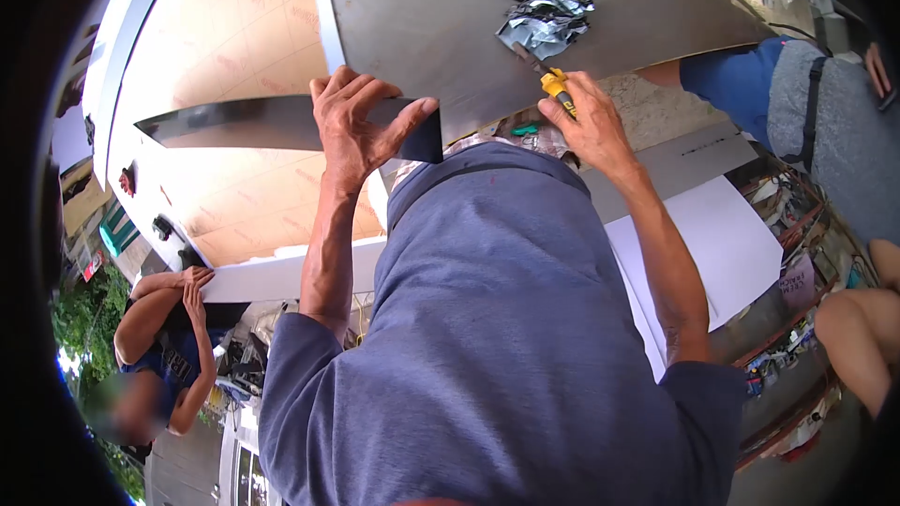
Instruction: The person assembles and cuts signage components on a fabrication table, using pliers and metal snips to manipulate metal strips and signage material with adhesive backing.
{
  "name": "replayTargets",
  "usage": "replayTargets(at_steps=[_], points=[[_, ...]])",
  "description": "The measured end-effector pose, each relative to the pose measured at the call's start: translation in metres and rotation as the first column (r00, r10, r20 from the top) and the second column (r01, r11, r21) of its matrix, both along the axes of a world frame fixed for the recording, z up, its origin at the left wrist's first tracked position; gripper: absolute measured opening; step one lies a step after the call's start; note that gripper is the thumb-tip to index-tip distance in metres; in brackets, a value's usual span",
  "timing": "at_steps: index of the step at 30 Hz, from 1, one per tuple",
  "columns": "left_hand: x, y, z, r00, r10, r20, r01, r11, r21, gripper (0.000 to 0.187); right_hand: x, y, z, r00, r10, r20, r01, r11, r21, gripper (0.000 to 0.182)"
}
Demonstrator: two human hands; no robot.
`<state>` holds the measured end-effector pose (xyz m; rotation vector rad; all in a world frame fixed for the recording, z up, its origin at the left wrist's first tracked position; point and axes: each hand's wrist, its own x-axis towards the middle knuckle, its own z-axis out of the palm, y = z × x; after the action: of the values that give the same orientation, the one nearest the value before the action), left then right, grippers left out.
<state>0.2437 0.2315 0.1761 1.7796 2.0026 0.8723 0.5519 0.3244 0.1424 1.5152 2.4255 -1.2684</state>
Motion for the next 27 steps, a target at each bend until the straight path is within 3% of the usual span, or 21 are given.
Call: replayTargets(at_steps=[2, 4, 7, 10, 12, 14, 27], points=[[0.002, 0.002, 0.003, 0.999, 0.017, -0.03, -0.019, 0.999, -0.048, 0.042, 0.008, -0.004, -0.017, 0.995, -0.096, 0.031, 0.095, 0.995, 0.026, 0.049], [0.004, 0.007, 0.005, 0.998, 0.003, -0.057, -0.002, 1.0, 0.025, 0.038, 0.016, -0.008, -0.025, 0.989, -0.148, -0.027, 0.15, 0.982, 0.116, 0.049], [0.007, 0.011, 0.006, 0.999, 0.032, 0.037, -0.035, 0.996, 0.079, 0.034, 0.024, -0.008, -0.012, 0.992, -0.125, -0.034, 0.126, 0.992, 0.018, 0.052], [-0.001, 0.009, 0.009, 0.999, -0.02, 0.04, 0.018, 0.998, 0.067, 0.031, 0.008, -0.015, 0.043, 0.998, 0.049, -0.029, -0.047, 0.996, 0.075, 0.046], [-0.006, 0.006, 0.009, 0.997, -0.06, 0.043, 0.058, 0.997, 0.045, 0.027, -0.003, -0.016, 0.068, 0.962, 0.27, 0.036, -0.269, 0.918, 0.291, 0.038], [-0.006, 0.0, 0.008, 0.996, -0.077, 0.042, 0.075, 0.996, 0.049, 0.025, -0.014, -0.016, 0.092, 0.924, 0.374, 0.084, -0.38, 0.865, 0.328, 0.033], [-0.01, -0.036, 0.014, 0.998, -0.05, 0.029, 0.046, 0.991, 0.126, 0.027, -0.053, -0.03, 0.097, 0.842, 0.523, 0.136, -0.521, 0.719, 0.46, 0.022]])
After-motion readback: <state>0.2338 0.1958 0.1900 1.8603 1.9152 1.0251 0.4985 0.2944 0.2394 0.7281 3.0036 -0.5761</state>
